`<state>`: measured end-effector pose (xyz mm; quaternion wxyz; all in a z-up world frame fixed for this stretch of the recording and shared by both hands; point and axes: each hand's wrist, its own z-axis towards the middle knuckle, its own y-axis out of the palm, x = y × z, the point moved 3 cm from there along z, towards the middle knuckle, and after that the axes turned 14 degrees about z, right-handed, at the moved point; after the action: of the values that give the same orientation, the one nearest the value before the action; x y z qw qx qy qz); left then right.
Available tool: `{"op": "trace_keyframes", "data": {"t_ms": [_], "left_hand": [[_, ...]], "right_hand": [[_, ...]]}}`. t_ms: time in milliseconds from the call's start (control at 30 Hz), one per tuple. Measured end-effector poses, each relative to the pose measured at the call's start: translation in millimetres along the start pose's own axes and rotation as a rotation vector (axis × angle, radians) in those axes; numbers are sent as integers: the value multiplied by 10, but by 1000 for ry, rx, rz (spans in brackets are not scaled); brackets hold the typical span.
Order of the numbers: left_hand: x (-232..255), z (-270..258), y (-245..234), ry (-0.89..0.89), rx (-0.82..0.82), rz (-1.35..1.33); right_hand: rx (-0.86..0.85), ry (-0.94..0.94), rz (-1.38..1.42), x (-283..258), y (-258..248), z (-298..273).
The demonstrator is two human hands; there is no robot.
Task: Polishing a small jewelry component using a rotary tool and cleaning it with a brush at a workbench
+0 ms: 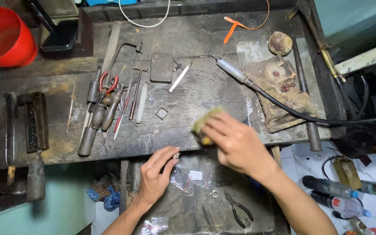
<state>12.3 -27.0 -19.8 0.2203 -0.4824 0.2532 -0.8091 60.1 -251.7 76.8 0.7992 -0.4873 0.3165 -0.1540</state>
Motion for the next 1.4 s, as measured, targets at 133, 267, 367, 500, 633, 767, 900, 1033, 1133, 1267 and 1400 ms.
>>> {"op": "trace_keyframes", "data": {"t_ms": [133, 267, 367, 500, 633, 767, 900, 1033, 1133, 1267, 1400], "left_hand": [[-23, -5, -23, -16, -34, -21], [-34, -5, -47, -30, -15, -29], [-3, -2, -40, -25, -1, -21], [50, 39, -75, 3, 28, -3], [32, 47, -65, -37, 35, -19], [20, 48, -74, -32, 43, 4], [-8, 37, -69, -26, 32, 17], [-7, 44, -63, -25, 33, 22], [13, 44, -69, -17, 51, 15], [-1, 53, -73, -16, 55, 19], [4, 44, -95, -31, 58, 25]], "right_hand": [[-120, 11, 30, -42, 284, -146], [-35, 11, 100, -118, -3, -22], [86, 34, 93, 21, -62, 74], [129, 109, 72, 295, 54, 43], [155, 159, 69, 438, 132, -72], [124, 291, 93, 615, 226, -293], [-14, 342, 118, 342, 88, -410], [-52, 347, 261, 199, 21, -601], [60, 314, 165, 79, 46, -589], [-2, 213, 319, -155, -3, -379], [177, 409, 258, 57, -176, -339]]}}
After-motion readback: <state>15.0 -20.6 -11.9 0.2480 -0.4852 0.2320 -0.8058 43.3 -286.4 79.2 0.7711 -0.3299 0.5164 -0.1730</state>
